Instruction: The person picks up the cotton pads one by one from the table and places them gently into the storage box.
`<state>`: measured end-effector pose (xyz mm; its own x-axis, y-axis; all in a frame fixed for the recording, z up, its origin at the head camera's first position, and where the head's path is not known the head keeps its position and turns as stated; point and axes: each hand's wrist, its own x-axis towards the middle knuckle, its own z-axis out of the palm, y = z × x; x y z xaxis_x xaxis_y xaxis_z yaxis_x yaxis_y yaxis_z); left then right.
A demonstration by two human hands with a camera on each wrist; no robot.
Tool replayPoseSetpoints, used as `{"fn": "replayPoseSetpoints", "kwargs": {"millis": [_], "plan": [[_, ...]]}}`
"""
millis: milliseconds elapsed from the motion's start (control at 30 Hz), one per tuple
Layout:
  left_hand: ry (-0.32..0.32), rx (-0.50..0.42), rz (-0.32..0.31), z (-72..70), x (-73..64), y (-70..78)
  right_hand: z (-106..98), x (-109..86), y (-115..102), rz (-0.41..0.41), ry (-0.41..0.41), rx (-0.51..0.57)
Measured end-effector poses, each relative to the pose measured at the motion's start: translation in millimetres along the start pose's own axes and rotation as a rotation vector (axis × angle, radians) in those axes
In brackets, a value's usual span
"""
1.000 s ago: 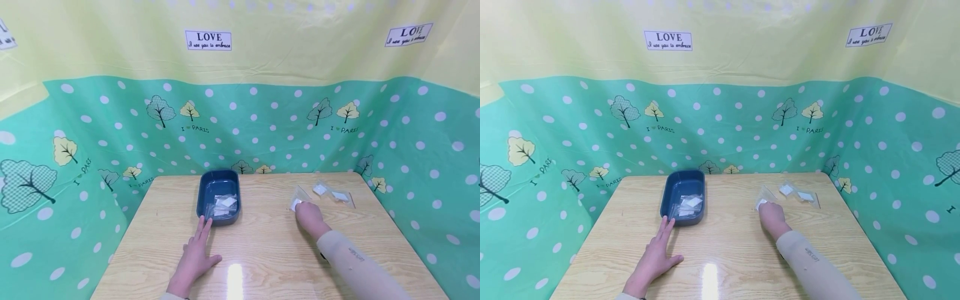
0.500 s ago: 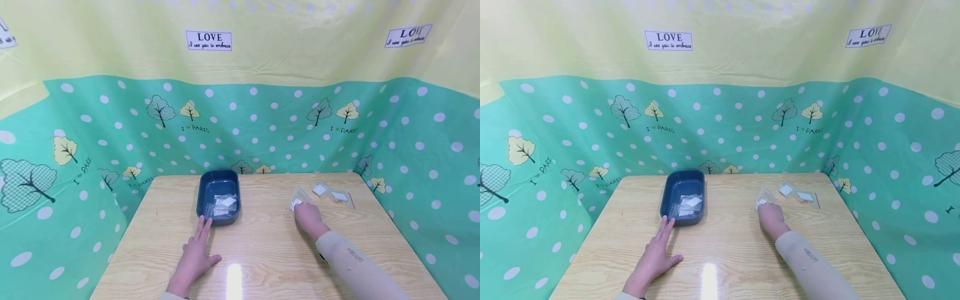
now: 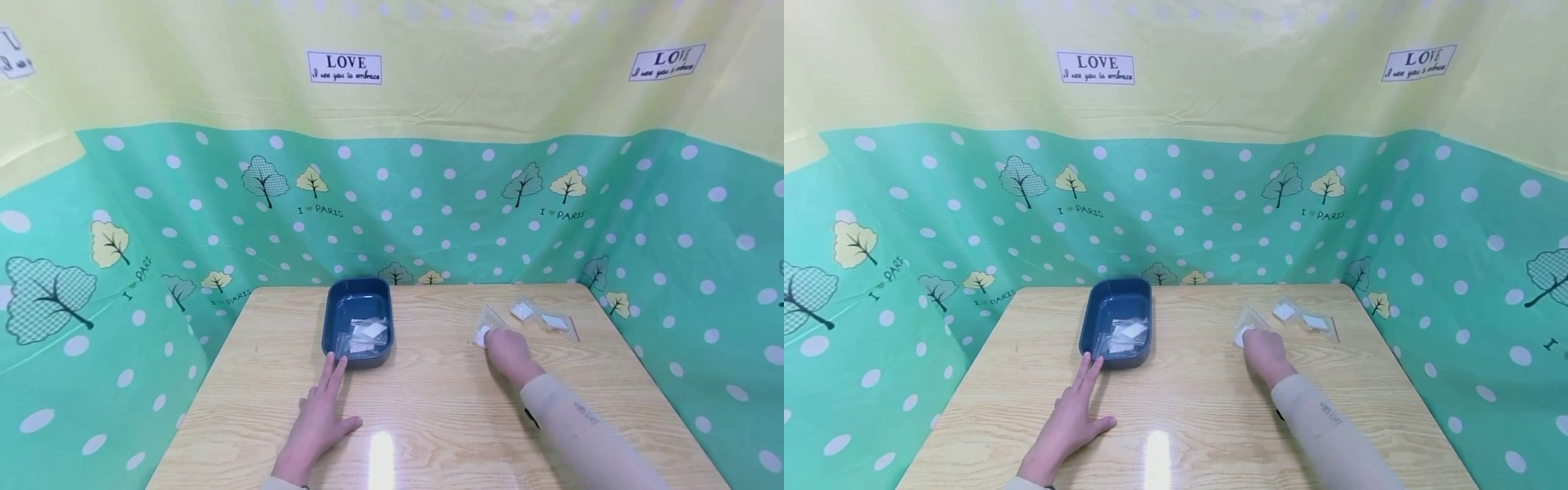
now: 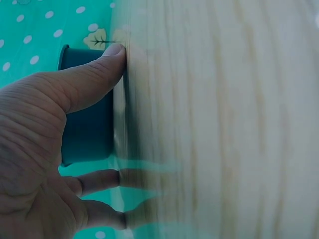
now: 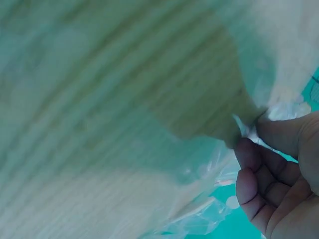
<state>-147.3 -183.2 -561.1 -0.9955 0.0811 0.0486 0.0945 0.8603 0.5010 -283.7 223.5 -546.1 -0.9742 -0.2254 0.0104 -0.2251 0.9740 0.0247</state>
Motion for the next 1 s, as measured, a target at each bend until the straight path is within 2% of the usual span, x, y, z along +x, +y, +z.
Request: {"fn": "replayPoseSetpoints", "kwargs": {"millis": [133,267,433,600,667,800,1000], "plan": [[0.002,0.004,0.005,-0.4,-0.1,1.1,-11,4.6,3,-0.010,0.035,0.042],[0.005,0.003,0.009,-1.9,-0.8,2.9,-41,12.6,-9,-0.019,0.114,0.150],[0.007,0.008,0.011,-2.3,-0.6,3.1,-87,20.5,-49,-0.082,0.260,0.246],[-0.009,-0.003,0.000,-2.2,0.3,2.0,-113,23.6,-99,-0.208,0.371,0.329],[-0.015,-0.010,-0.004,-1.9,0.6,1.6,-118,24.5,-117,-0.252,0.376,0.371],[-0.017,-0.010,-0.009,-1.1,1.4,1.2,-120,26.5,-145,-0.301,0.328,0.470],[-0.012,-0.007,-0.012,-1.7,-0.1,1.1,-108,28.1,-170,-0.356,0.294,0.514]]}}
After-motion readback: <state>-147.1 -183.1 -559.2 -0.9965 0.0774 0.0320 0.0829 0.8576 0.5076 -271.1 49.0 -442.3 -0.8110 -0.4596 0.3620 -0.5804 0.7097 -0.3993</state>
